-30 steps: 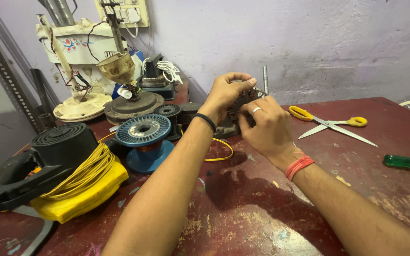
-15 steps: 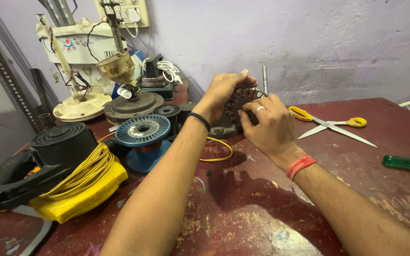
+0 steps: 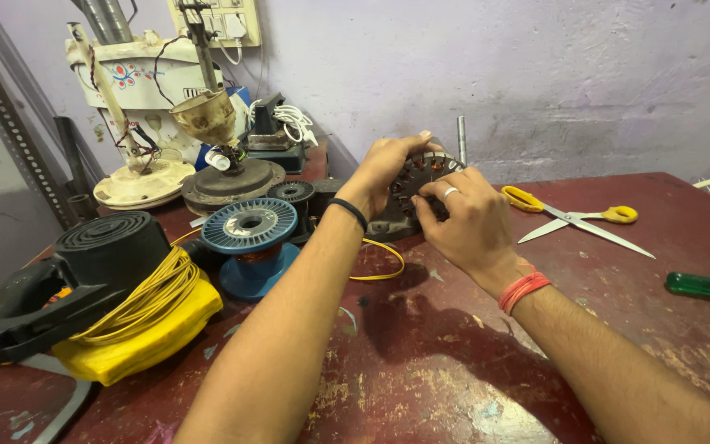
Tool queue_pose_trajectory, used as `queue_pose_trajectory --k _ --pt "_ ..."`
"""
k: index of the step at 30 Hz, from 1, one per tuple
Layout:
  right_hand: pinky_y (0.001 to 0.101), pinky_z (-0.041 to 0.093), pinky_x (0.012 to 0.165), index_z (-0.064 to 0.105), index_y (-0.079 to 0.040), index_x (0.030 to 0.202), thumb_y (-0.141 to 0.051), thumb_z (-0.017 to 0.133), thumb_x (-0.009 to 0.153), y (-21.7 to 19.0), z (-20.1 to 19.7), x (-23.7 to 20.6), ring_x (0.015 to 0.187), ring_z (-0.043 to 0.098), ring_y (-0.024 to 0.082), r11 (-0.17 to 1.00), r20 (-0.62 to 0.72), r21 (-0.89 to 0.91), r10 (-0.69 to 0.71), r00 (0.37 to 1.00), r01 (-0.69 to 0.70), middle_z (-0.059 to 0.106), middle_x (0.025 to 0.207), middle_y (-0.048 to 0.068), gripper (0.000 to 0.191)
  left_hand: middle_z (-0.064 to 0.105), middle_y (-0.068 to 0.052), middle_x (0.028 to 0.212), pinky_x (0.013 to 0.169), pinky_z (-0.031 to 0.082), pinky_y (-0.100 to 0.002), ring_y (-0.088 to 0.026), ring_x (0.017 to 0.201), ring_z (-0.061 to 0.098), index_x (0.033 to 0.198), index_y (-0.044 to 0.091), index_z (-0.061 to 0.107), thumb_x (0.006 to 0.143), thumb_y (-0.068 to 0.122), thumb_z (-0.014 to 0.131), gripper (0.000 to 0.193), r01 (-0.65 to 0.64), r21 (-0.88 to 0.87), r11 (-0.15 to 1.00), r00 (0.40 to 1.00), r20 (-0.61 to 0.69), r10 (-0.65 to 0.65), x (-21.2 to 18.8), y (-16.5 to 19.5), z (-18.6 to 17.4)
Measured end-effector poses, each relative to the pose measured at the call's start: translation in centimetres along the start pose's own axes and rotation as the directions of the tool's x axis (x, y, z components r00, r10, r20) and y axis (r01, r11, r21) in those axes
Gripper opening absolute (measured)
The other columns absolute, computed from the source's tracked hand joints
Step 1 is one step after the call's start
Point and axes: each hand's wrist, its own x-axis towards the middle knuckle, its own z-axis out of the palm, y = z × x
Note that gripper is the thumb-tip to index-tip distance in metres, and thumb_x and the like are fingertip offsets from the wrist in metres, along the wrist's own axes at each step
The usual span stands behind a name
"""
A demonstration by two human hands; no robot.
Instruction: The person uses a yellow-handled screwdriver to adjust small components on a circular electrical part held in a bench vise. They repeatedly rotate the part and make fine adjustments to the internal wiring or contacts.
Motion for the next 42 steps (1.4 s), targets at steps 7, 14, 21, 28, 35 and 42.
queue_pose_trajectory --k 7,14,21,28,35,42 --pt "0.0397 0.053 0.069 0.074 -0.007 0.084 -0.013 0.08 0.085 -0.2 -0.1 0.1 0.083 0.065 0.028 0.998 0.005 0.032 -0.045 0.999 0.045 0.071 0.086 0.006 0.009 0.072 -0.008 0.079 0.058 0.055 -0.034 -0.018 0.065 0.067 0.091 0.003 0.073 0.095 0.032 0.063 0.031 0.045 0.097 0.994 0.999 -0.035 -0.041 -0.4 0.6 0.0" --pt "0.0399 0.049 0.063 0.069 -0.006 0.075 -0.012 0.078 0.086 -0.9 0.0 -0.1 0.073 0.06 0.027 0.986 0.024 0.095 -0.14 0.99 0.137 0.062 0.072 0.007 0.015 0.072 -0.009 0.077 0.054 0.055 -0.033 -0.017 0.061 0.068 0.089 0.0 0.072 0.093 0.027 0.066 0.028 0.022 0.157 0.987 1.0 -0.025 -0.018 -0.6 1.1 -0.3" --pt "0.0406 0.046 0.061 0.066 -0.005 0.075 -0.011 0.075 0.087 -1.6 -0.1 -0.2 0.069 0.057 0.027 0.969 0.034 0.143 -0.206 0.978 0.2 0.06 0.071 0.007 0.017 0.073 -0.008 0.074 0.052 0.053 -0.032 -0.015 0.06 0.066 0.085 -0.001 0.074 0.09 0.022 0.07 0.024 -0.03 0.238 0.971 0.999 -0.018 0.035 -0.1 0.7 -0.4" --pt "0.0408 0.045 0.06 0.06 -0.005 0.073 -0.011 0.072 0.089 -2.4 -0.2 -0.1 0.066 0.056 0.028 0.953 0.075 0.204 -0.242 0.967 0.223 0.054 0.069 0.009 0.021 0.072 -0.007 0.073 0.052 0.052 -0.032 -0.014 0.059 0.065 0.085 0.0 0.074 0.089 0.024 0.071 0.025 -0.003 0.254 0.967 1.0 -0.024 0.01 -0.4 1.0 -0.3" --pt "0.0411 0.044 0.057 0.06 -0.006 0.071 -0.009 0.071 0.087 -2.9 -0.1 -0.2 0.064 0.055 0.027 0.947 0.067 0.217 -0.256 0.964 0.236 0.053 0.067 0.009 0.019 0.07 -0.004 0.073 0.054 0.052 -0.03 -0.012 0.061 0.063 0.086 0.001 0.074 0.089 0.024 0.072 0.023 -0.034 0.296 0.955 0.999 -0.009 0.038 -0.2 0.8 -0.5" --pt "0.0406 0.045 0.057 0.059 -0.006 0.07 -0.008 0.071 0.084 -3.2 0.1 -0.4 0.063 0.055 0.027 0.948 0.083 0.222 -0.253 0.964 0.229 0.052 0.066 0.008 0.019 0.072 -0.004 0.083 0.064 0.055 -0.029 -0.012 0.073 0.065 0.094 0.002 0.077 0.09 0.023 0.07 0.022 -0.049 0.321 0.946 0.999 0.0 0.052 -0.1 0.8 -0.6"
